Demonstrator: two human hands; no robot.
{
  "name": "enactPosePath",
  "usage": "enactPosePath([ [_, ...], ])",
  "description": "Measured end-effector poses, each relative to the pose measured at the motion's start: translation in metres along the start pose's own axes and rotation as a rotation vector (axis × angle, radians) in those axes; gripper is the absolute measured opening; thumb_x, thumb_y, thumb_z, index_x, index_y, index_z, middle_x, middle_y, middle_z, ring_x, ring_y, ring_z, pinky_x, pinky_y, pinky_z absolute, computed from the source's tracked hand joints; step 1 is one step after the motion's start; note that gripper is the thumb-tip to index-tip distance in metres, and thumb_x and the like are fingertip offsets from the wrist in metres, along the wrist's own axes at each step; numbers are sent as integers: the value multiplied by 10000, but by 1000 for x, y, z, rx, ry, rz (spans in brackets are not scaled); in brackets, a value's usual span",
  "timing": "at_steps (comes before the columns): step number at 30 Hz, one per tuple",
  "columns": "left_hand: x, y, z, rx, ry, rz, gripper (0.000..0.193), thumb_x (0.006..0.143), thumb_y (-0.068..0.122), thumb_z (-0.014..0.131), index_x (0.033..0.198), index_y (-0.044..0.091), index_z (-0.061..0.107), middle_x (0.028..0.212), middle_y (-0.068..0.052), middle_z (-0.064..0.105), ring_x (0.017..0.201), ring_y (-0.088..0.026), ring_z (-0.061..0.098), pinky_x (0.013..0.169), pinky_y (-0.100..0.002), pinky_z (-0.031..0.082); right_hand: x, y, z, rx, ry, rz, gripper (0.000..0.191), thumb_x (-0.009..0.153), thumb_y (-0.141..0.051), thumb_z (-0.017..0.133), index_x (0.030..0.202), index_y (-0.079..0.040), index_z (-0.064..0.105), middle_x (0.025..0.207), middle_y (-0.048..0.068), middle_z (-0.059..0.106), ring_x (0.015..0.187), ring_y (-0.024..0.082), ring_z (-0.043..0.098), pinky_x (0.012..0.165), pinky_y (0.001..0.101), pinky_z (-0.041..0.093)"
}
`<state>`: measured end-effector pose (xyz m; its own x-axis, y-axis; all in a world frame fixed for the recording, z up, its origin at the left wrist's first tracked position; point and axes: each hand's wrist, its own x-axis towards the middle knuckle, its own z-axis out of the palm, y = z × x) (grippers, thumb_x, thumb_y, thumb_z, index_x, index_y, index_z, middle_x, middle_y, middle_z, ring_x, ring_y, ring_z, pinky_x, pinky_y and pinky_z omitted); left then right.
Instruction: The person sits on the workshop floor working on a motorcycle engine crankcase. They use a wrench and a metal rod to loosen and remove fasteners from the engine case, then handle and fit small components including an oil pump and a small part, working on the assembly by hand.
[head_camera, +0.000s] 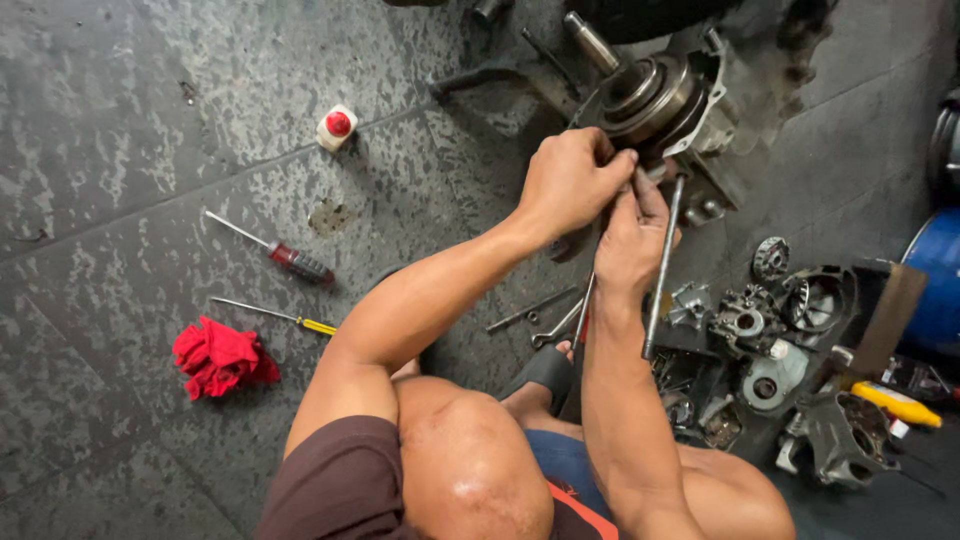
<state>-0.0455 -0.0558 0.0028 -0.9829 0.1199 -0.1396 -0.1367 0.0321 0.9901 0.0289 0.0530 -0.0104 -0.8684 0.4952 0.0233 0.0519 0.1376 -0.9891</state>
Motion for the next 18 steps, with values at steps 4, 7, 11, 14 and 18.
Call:
enactPosePath([
  [4, -20, -1, -8, 14, -69, -40, 388, 794, 406, 730, 752, 21, 732, 673, -181, 701, 628, -307, 729, 593, -407, 562, -14, 1, -7, -45, 13, -162, 232, 1088, -28, 617, 1268, 117, 645, 1211, 182, 716, 1089, 216, 707, 1008, 326, 573],
  [7, -36, 2, -9, -24, -142, -23, 385, 787, 395, 725, 735, 13, 711, 650, -177, 695, 599, -297, 723, 588, -405, 557, -29, -2, -12, 40, -1, -182, 217, 1098, -24, 583, 1275, 99, 609, 1216, 162, 697, 1108, 206, 706, 1024, 325, 577],
  [11, -10, 1, 1, -34, -43, -8, 367, 805, 394, 713, 809, 27, 724, 683, -165, 714, 637, -285, 747, 599, -392, 581, -11, -3, -4, 13, -12, -115, 266, 1061, -15, 602, 1300, 102, 603, 1263, 154, 672, 1136, 181, 683, 1033, 295, 549],
  [14, -1, -5, 8, -1, -5, -5, 380, 828, 404, 719, 804, 25, 726, 693, -167, 713, 653, -305, 741, 604, -403, 575, -3, -6, 0, 0, -35, -91, 295, 1042, -21, 600, 1313, 97, 600, 1275, 144, 672, 1139, 167, 681, 1026, 277, 541],
  [18, -3, -13, 8, 38, -5, 23, 384, 836, 410, 716, 797, 28, 730, 695, -168, 710, 659, -323, 735, 604, -413, 568, -9, -7, -1, -20, -14, -62, 249, 1063, -18, 612, 1274, 114, 629, 1194, 144, 701, 1053, 163, 683, 958, 272, 548],
])
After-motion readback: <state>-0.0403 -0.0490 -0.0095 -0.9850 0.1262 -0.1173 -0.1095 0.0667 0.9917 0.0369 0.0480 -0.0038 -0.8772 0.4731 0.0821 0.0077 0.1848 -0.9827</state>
